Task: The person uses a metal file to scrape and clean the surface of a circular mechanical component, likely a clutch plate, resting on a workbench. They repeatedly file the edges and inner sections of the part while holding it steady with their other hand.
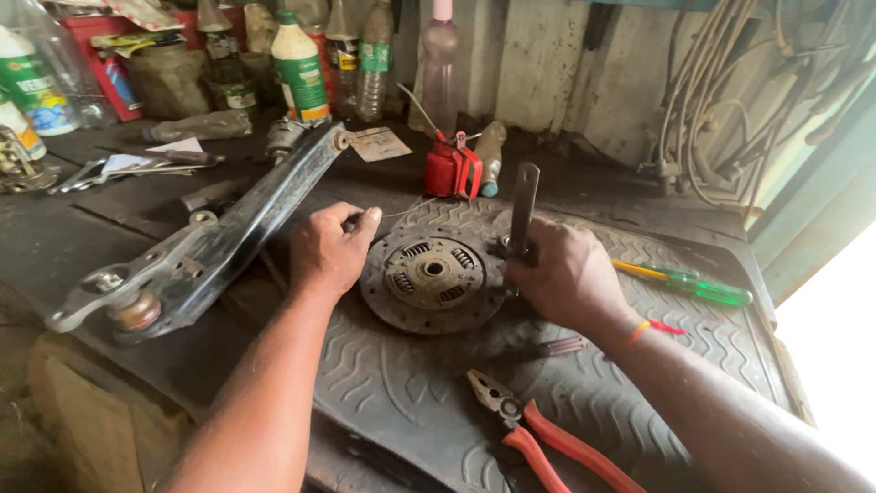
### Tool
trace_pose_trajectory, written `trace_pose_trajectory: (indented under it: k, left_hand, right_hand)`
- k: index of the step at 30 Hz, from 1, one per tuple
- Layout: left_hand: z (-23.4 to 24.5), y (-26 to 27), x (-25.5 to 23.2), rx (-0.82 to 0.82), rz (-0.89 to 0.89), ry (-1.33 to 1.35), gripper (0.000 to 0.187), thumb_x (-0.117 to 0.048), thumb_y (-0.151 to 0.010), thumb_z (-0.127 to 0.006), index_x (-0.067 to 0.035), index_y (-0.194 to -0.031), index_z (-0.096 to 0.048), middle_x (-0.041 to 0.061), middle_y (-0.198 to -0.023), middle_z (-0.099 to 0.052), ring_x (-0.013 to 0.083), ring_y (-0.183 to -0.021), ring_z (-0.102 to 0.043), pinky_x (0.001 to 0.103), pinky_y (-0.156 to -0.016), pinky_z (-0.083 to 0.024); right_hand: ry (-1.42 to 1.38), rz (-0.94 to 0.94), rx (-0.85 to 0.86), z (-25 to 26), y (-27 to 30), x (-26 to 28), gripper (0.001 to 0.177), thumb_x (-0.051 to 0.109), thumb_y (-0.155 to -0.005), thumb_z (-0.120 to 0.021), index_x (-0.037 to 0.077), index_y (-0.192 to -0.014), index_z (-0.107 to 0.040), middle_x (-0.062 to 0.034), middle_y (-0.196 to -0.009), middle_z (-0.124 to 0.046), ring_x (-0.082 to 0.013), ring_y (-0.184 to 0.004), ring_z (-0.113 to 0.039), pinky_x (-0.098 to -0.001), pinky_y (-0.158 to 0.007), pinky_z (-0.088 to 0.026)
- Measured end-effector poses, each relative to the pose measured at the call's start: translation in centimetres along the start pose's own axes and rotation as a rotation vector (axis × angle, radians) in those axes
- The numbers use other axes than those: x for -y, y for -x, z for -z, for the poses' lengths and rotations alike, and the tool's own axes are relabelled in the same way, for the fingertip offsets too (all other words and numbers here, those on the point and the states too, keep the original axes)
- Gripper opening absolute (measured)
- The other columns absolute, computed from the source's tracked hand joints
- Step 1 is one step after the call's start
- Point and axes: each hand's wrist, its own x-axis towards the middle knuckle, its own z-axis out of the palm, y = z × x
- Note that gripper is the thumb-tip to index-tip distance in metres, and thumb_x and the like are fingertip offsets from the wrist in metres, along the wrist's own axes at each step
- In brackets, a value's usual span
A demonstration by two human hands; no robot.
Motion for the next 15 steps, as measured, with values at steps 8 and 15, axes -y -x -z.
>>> trace_pose_trajectory:
  k: [8,15]
  left_hand:
    - [0.3,0.0,-0.6,0.070,0.078,0.080,0.034,-0.039,-0.090,-0.070,-0.005,-0.087,-0.076,0.008,-0.070,-0.074,0.0234,-0.064,-0.072,0.038,-0.063,-0.054]
    - [0.4,-0.2,-1.0,0.095,0.105,0.056,0.034,-0.038,-0.090,-0.071,-0.005,-0.086,-0.076,0.007,-0.070,-0.075,0.0221,-0.064,-0.072,0.036,-0.063,-0.054]
  right_hand:
    - [0.048,0.199,0.018,-1.6,0.9,0.6,0.026,0.029,-0.078,-0.076,0.010,-0.094,-0.070,-0.0163,-0.077,-0.072,-0.0391,-0.074,-0.071,-0.0502,-0.067,-0.056]
    - [0.064,0.225,0.008,-1.8,1.9,1.5,0.029,0.033,-0.081,-0.075,0.008,-0.095,-0.069,-0.0168,-0.078,-0.072,-0.0389,-0.075,-0.070,-0.0489,-0.067,-0.056]
